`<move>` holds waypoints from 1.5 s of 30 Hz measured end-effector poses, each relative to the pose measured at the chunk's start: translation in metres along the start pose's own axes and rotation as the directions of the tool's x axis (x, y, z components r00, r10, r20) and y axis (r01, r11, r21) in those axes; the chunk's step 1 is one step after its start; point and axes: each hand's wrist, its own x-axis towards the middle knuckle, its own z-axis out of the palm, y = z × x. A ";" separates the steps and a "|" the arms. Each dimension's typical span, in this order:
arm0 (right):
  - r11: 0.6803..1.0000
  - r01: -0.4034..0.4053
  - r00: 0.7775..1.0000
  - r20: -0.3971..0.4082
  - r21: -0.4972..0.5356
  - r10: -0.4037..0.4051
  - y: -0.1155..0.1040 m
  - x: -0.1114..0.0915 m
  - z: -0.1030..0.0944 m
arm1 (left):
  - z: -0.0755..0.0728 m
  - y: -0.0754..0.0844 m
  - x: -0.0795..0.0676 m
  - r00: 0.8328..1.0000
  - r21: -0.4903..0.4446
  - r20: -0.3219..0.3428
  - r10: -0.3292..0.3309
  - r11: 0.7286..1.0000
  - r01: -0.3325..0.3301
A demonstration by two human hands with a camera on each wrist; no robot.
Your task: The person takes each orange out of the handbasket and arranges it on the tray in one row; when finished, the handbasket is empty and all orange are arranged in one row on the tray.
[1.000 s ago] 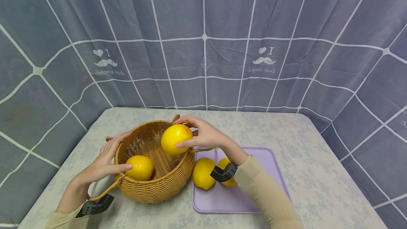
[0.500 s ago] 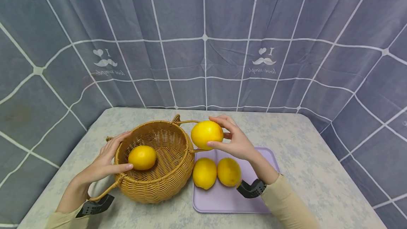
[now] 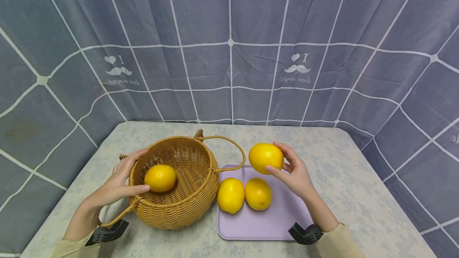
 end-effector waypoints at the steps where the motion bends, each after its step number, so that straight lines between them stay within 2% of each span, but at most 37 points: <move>1: 1.000 -0.011 1.000 -0.015 0.000 0.011 0.002 -0.003 -0.002 | 0.000 0.000 0.000 1.000 0.002 0.000 0.000 1.000 0.000; 8: 0.997 -0.078 0.996 -0.055 -0.028 0.076 0.016 -0.023 -0.012 | 0.000 0.000 -0.001 1.000 0.008 -0.003 0.001 1.000 -0.001; 15: 0.991 -0.106 0.988 -0.124 -0.088 0.095 0.028 -0.042 -0.011 | 0.000 0.000 -0.001 1.000 0.003 0.000 0.002 1.000 -0.002; 18: 0.985 -0.145 0.976 -0.174 -0.090 0.128 0.033 -0.050 -0.009 | 0.000 0.001 -0.001 1.000 0.002 0.001 -0.002 1.000 0.002; 23: 0.957 -0.272 0.942 -0.229 -0.099 0.244 0.042 -0.064 -0.009 | 0.000 0.001 -0.001 1.000 -0.001 0.002 -0.003 1.000 0.003; 29: 0.924 -0.366 0.913 -0.236 -0.114 0.332 0.051 -0.072 -0.012 | 0.000 0.000 -0.001 1.000 0.000 -0.003 0.004 1.000 -0.004; 38: 0.917 -0.389 0.903 -0.228 -0.082 0.363 0.056 -0.075 -0.007 | 0.000 -0.001 0.001 1.000 0.008 -0.002 0.002 1.000 -0.002; 45: 0.870 -0.459 0.885 -0.186 -0.180 0.428 0.061 -0.075 -0.008 | 0.000 -0.001 0.000 1.000 0.005 0.000 0.000 1.000 0.000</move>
